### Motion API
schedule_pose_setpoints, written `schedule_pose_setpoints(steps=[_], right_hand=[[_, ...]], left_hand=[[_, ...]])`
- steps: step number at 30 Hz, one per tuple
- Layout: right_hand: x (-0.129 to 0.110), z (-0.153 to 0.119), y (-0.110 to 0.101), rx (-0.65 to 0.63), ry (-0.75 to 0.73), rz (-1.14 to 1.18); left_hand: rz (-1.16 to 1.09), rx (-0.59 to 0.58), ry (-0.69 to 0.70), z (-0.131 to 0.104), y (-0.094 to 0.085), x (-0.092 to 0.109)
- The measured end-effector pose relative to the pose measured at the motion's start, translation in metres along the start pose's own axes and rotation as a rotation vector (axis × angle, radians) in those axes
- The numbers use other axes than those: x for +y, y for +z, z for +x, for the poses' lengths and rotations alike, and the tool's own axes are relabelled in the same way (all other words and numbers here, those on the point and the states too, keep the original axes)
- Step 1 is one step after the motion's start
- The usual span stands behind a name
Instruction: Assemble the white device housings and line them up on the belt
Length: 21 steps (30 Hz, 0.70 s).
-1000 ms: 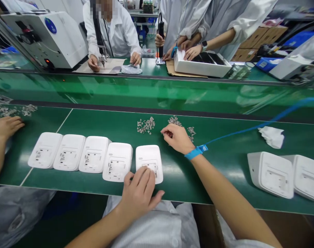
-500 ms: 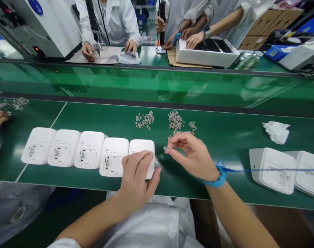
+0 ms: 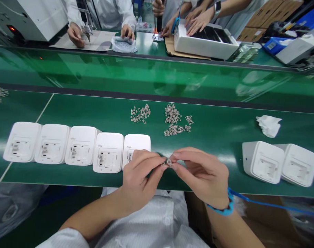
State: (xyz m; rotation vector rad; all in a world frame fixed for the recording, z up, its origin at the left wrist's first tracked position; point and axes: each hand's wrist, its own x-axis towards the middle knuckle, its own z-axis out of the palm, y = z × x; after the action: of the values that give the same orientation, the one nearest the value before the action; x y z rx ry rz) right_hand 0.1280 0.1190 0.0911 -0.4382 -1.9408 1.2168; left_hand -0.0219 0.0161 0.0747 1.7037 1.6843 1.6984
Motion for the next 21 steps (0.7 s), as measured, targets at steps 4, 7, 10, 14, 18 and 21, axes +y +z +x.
schedule_pose_setpoints(steps=[4,7,10,14,18,21], right_hand=[[-0.003,-0.005,0.003,0.026,0.019,-0.021],[-0.007,-0.006,0.0,0.004,0.021,-0.109],[-0.012,-0.006,-0.002,-0.02,-0.001,-0.257],[-0.021,-0.006,0.0,-0.043,-0.025,-0.455],[-0.022,-0.005,0.003,-0.004,-0.079,-0.582],[-0.014,-0.002,0.004,0.015,-0.115,-0.65]], left_hand=[[-0.013,0.031,0.02,-0.001,0.0,-0.001],[-0.018,0.024,0.037,-0.003,0.0,-0.001],[0.019,0.009,0.046,-0.005,0.0,0.0],[0.107,-0.012,0.104,-0.006,-0.001,0.002],[0.224,0.0,0.151,-0.007,-0.002,0.003],[0.255,-0.023,0.167,-0.007,-0.001,0.003]])
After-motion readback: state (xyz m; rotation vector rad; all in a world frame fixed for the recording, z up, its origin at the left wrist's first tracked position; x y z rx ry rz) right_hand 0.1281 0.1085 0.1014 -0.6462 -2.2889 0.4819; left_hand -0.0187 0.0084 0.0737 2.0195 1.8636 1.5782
